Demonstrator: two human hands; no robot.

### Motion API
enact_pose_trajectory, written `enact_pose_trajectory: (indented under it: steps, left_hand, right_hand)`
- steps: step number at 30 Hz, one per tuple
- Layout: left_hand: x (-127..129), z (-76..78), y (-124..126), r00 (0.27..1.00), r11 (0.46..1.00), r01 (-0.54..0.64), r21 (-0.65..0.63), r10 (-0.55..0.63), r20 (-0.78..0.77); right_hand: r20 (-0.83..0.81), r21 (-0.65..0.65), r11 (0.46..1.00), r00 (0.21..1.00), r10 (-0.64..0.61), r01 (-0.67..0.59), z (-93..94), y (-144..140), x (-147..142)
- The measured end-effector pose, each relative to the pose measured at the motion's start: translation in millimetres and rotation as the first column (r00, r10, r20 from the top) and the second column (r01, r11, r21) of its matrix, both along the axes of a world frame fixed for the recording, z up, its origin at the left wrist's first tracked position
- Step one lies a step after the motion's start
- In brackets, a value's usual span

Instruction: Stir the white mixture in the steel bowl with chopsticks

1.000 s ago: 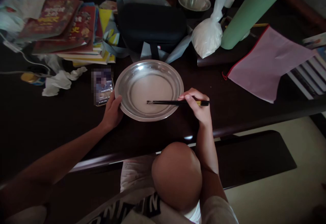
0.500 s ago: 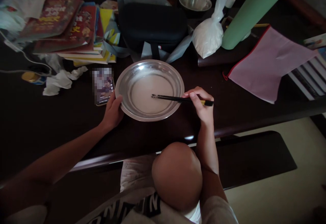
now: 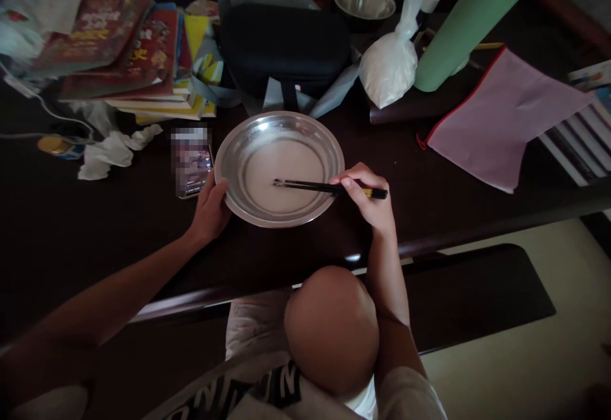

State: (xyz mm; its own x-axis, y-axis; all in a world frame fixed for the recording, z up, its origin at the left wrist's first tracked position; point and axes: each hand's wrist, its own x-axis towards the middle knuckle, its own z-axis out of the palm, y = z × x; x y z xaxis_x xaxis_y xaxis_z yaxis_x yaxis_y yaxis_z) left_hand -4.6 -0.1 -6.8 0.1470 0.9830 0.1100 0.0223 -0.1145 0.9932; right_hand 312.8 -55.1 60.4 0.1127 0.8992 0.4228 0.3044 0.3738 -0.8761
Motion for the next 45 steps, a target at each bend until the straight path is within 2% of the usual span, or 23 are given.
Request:
enact_pose_trajectory:
  steps: [4, 6, 9, 11, 14, 19, 23, 28, 33, 38, 42, 45]
  left_hand:
    - [0.1, 0.2, 0.0, 1.0, 1.0, 0.007, -0.011, -0.006, 0.014]
    - [1.0, 1.8, -0.3, 1.0, 1.0, 0.0, -0.016, 0.0, 0.023]
    - [2.7, 4.6, -0.7, 0.998, 0.999, -0.005, -0.036, 0.007, 0.058]
    - [3.2, 5.5, -0.9, 0.997, 0.999, -0.005, -0.054, 0.009, 0.078]
    - [3.1, 5.2, -1.1, 0.998, 0.999, -0.006, -0.052, 0.009, 0.067]
    - [3.3, 5.1, -1.2, 0.998, 0.999, -0.002, -0.032, 0.004, 0.055]
    - [3.5, 6.5, -1.3, 0.999, 1.0, -0.009, -0.02, 0.01, 0.047]
    - [3.4, 6.5, -1.1, 0.999, 0.999, -0.023, -0.04, 0.024, 0.032]
    - [5.1, 7.7, -1.7, 0.996, 0.998, -0.028, -0.061, 0.033, 0.077]
    - [3.7, 6.3, -1.2, 0.999, 0.999, -0.037, 0.018, 0.038, -0.009]
    - [1.3, 2.7, 0.0, 1.0, 1.0, -0.013, 0.024, 0.014, -0.019]
    - [1.0, 2.1, 0.4, 1.0, 1.0, -0.004, 0.005, 0.004, 0.016]
  right_hand:
    - [-0.063, 0.021, 0.997, 0.995, -0.078, 0.079, 0.6, -0.6, 0.3]
    - [-0.082, 0.002, 0.999, 0.996, -0.045, 0.046, 0.6, -0.8, 0.0]
    - [-0.01, -0.01, 1.0, 1.0, 0.017, -0.017, 0.3, -0.3, -0.5]
    - [-0.008, 0.022, 1.0, 1.0, -0.011, 0.012, -0.1, 0.3, -0.3]
    - [-0.099, 0.049, 0.997, 0.994, -0.048, 0.053, -0.4, 0.2, 0.3]
    - [-0.035, 0.004, 1.0, 0.999, 0.02, -0.02, 0.8, -0.6, -0.3]
    - [-0.102, 0.04, 0.998, 0.994, -0.047, 0.051, 0.4, -0.3, 0.0]
    - [-0.007, 0.022, 0.999, 0.999, 0.033, -0.032, -0.2, 1.0, -0.1]
    - [-0.119, 0.034, 0.997, 0.99, -0.071, 0.076, -1.1, 0.9, 0.6]
    - [0.018, 0.02, 0.999, 0.999, 0.028, -0.028, -0.7, 1.8, -0.2]
    - [-0.093, 0.045, 0.996, 0.993, -0.067, 0.071, -1.9, 1.7, 1.2]
    - [-0.086, 0.018, 1.0, 0.996, 0.0, 0.001, -1.3, 1.3, 1.1]
